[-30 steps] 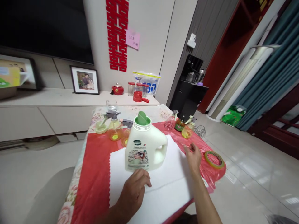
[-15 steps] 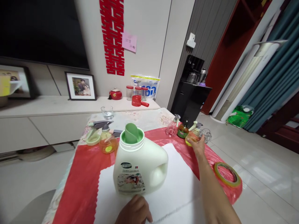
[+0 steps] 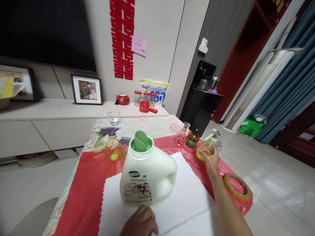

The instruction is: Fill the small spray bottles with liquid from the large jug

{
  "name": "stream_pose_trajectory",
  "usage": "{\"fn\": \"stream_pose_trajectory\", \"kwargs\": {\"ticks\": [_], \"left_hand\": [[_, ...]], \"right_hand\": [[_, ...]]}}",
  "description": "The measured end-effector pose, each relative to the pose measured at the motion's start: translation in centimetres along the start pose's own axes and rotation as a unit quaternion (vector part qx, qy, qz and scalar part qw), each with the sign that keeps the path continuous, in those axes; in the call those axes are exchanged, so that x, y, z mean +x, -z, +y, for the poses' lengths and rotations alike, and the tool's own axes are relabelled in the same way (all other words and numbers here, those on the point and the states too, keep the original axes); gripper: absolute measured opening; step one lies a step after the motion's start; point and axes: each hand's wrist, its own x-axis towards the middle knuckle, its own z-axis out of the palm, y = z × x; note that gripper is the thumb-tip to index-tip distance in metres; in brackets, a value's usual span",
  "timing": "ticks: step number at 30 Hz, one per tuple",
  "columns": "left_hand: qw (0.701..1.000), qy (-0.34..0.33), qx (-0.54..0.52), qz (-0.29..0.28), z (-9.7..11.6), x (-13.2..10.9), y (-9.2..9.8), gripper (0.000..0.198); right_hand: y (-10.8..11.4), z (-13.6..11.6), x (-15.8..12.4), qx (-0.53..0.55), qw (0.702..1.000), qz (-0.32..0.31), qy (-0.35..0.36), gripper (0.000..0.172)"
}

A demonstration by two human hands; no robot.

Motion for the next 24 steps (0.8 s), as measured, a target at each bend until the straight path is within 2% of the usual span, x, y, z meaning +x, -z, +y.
{"fn": "stream_pose_trajectory", "kwargs": {"ticks": [2,6,7,10,11,13,15,16,18,20,24], "left_hand": [[1.000,0.009,-0.007,-0.002,0.5,0.3,1.0,0.021],[0.995,0.048,-0.086,-0.010,2.0,0.9,3.2,0.026],[0.991,0.066,-0.120,-0.005,2.6,1.2,3.9,0.026],[0.962,0.150,-0.227,0.036,4.8,2.4,6.7,0.022],[0.946,0.179,-0.264,0.057,5.6,3.0,7.8,0.020],[0.907,0.232,-0.347,0.061,7.3,4.1,10.2,0.020],[0.852,0.252,-0.458,0.020,8.8,5.1,12.5,0.030],[0.811,0.254,-0.526,-0.019,9.3,5.3,13.5,0.037],[0.743,0.248,-0.616,-0.087,10.2,5.4,14.9,0.047],[0.696,0.249,-0.663,-0.120,10.6,5.0,15.6,0.053],[0.659,0.260,-0.701,-0.081,10.9,4.1,15.9,0.048]], "right_hand": [[1.5,-2.6,-2.4,0.031,0.999,-0.036,-0.020,0.074],[4.8,-7.7,-9.4,0.074,0.985,-0.145,-0.052,0.084],[5.6,-8.6,-11.5,0.089,0.977,-0.179,-0.070,0.085],[7.4,-9.9,-18.1,0.208,0.927,-0.265,-0.164,0.094],[7.9,-10.0,-20.2,0.232,0.907,-0.293,-0.195,0.095],[8.5,-10.2,-24.0,0.272,0.861,-0.354,-0.243,0.100],[8.7,-10.2,-27.1,0.288,0.819,-0.410,-0.279,0.105],[8.7,-10.2,-28.3,0.281,0.804,-0.433,-0.296,0.106],[8.4,-10.2,-30.0,0.246,0.784,-0.469,-0.324,0.101],[7.8,-10.3,-30.9,0.219,0.773,-0.496,-0.329,0.096],[6.5,-11.0,-31.8,0.230,0.761,-0.522,-0.309,0.099]]}}
